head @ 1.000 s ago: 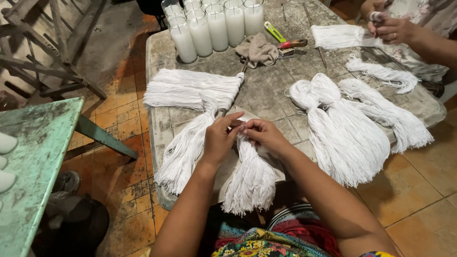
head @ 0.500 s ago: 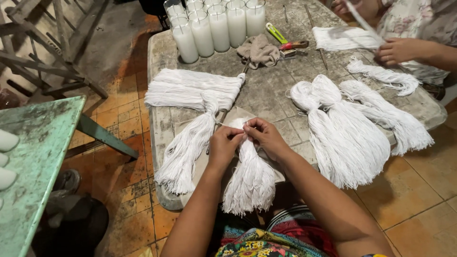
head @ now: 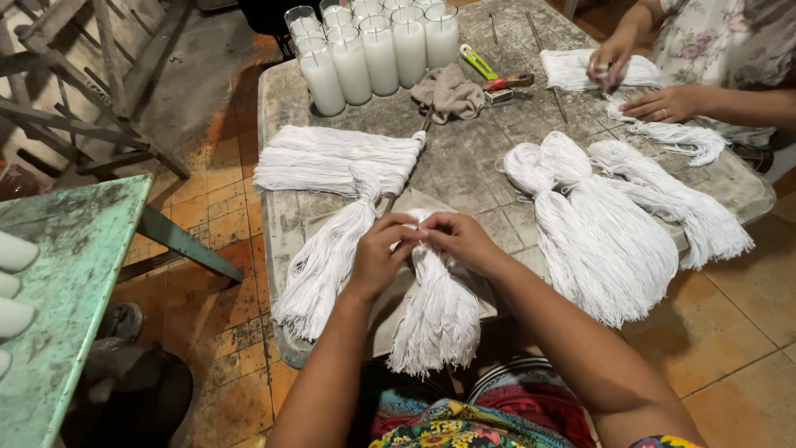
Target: Tying bundles of white cotton wicks with thin string on a wooden table
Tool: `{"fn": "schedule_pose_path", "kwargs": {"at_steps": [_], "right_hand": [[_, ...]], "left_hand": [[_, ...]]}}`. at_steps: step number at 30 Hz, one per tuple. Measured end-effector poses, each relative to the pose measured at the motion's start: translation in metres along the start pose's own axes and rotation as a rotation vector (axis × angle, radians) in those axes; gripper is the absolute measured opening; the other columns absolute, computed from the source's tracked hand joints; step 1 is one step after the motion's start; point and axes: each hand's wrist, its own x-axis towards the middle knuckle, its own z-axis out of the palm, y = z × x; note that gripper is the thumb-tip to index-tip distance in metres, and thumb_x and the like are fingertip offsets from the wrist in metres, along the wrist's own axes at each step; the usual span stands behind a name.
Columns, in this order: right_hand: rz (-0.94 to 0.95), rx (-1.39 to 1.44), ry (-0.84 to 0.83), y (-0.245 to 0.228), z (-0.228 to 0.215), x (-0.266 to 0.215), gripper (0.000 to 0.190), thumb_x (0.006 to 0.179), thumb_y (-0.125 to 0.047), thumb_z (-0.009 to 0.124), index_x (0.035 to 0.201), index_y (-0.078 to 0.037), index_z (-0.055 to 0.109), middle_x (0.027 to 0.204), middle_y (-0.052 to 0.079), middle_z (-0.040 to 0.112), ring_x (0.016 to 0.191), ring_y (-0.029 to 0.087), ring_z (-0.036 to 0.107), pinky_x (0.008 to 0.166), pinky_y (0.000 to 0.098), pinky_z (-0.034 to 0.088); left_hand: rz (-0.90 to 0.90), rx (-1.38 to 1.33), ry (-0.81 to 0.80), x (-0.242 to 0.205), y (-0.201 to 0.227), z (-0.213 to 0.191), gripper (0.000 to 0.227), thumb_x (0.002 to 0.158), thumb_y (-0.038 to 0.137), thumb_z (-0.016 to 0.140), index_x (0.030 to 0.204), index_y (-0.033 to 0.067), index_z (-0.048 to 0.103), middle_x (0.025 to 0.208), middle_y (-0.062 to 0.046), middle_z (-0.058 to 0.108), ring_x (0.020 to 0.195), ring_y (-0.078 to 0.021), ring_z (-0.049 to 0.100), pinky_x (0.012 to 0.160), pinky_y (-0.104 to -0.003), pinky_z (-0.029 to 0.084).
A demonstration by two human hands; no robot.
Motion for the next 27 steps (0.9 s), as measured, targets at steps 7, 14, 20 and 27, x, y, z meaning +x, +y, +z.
{"fn": "schedule_pose_path", "kwargs": {"at_steps": [7, 14, 20, 27], "right_hand": [[-0.192, -0.332, -0.136, -0.001, -0.002, -0.005, 0.011, 0.089, -0.008, 0.073, 0.100, -0.005, 0.077, 0.080, 0.010, 0.071, 0.078, 0.018, 0.065, 0.067, 0.0325, 0.057], [-0.076, -0.303, -0.040, 0.004, 0.001, -0.010, 0.017, 0.088, -0.014, 0.078, 0.103, -0.006, 0.077, 0.085, 0.012, 0.076, 0.078, 0.018, 0.068, 0.067, 0.0320, 0.057], [0.091, 0.085, -0.029, 0.021, 0.002, -0.001, 0.019, 0.091, -0.011, 0.073, 0.107, 0.000, 0.072, 0.087, 0.009, 0.072, 0.077, 0.013, 0.068, 0.061, 0.0202, 0.056], [0.140, 0.173, -0.026, 0.027, 0.003, 0.002, 0.021, 0.095, -0.018, 0.070, 0.108, -0.002, 0.071, 0.086, 0.006, 0.071, 0.074, 0.008, 0.067, 0.060, 0.0170, 0.056]], "left_hand": [[0.028, 0.166, -0.155, 0.017, -0.006, -0.008, 0.013, 0.082, 0.003, 0.080, 0.090, 0.0118, 0.077, 0.094, -0.006, 0.076, 0.088, -0.0268, 0.075, 0.077, -0.035, 0.061], [-0.653, -0.237, -0.054, 0.022, -0.027, 0.009, 0.018, 0.082, 0.001, 0.081, 0.098, -0.0014, 0.073, 0.073, -0.018, 0.071, 0.057, -0.0191, 0.073, 0.052, -0.026, 0.066], [-0.578, -0.210, 0.086, 0.008, -0.019, 0.018, 0.022, 0.082, 0.006, 0.084, 0.094, -0.0018, 0.067, 0.075, -0.014, 0.068, 0.056, -0.0159, 0.069, 0.050, -0.025, 0.064], [-0.369, 0.066, 0.172, -0.001, -0.013, 0.024, 0.014, 0.083, 0.016, 0.085, 0.095, 0.0145, 0.078, 0.084, -0.010, 0.077, 0.075, -0.0254, 0.076, 0.062, -0.034, 0.063]]}}
